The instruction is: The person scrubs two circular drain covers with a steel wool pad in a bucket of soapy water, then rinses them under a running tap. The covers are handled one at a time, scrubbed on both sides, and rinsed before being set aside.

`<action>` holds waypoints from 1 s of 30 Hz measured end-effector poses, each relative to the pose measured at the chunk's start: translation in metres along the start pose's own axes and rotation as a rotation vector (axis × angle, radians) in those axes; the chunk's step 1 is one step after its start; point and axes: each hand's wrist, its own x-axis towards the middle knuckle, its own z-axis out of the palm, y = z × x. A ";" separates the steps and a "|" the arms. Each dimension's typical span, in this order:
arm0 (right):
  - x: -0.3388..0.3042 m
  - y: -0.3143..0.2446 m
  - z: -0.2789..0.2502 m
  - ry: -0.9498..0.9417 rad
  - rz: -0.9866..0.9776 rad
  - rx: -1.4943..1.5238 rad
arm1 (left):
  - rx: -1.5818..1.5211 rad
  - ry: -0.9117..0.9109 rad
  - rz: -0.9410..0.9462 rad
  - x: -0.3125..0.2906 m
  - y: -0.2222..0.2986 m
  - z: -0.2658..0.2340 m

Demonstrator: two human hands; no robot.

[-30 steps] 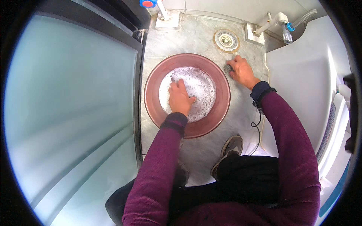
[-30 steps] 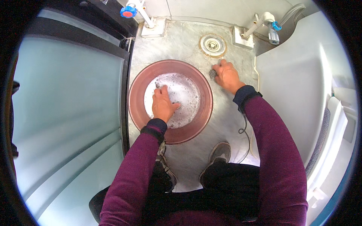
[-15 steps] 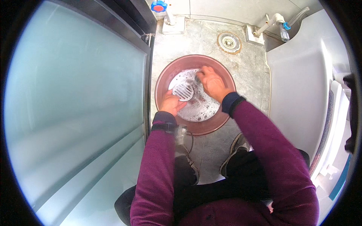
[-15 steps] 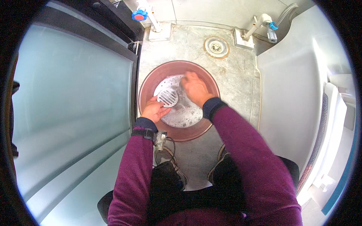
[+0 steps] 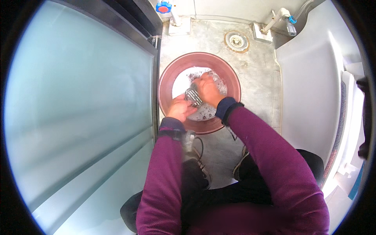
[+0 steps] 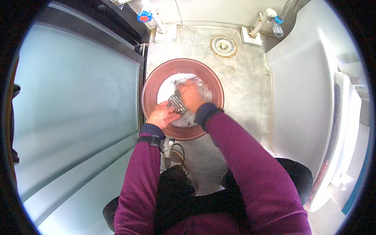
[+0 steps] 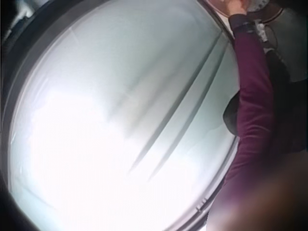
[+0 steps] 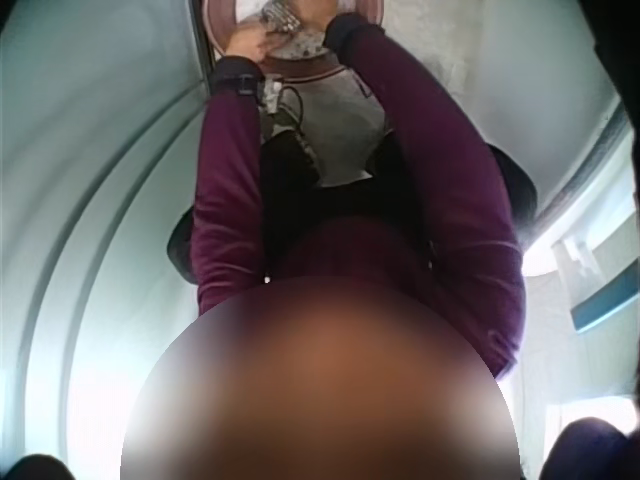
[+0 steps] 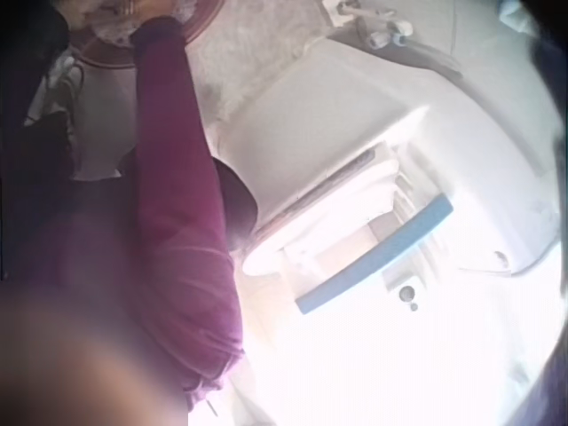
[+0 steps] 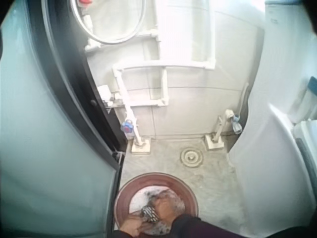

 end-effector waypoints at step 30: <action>0.017 -0.009 -0.007 -0.707 -0.100 0.137 | -0.503 0.023 -0.204 -0.002 0.010 -0.010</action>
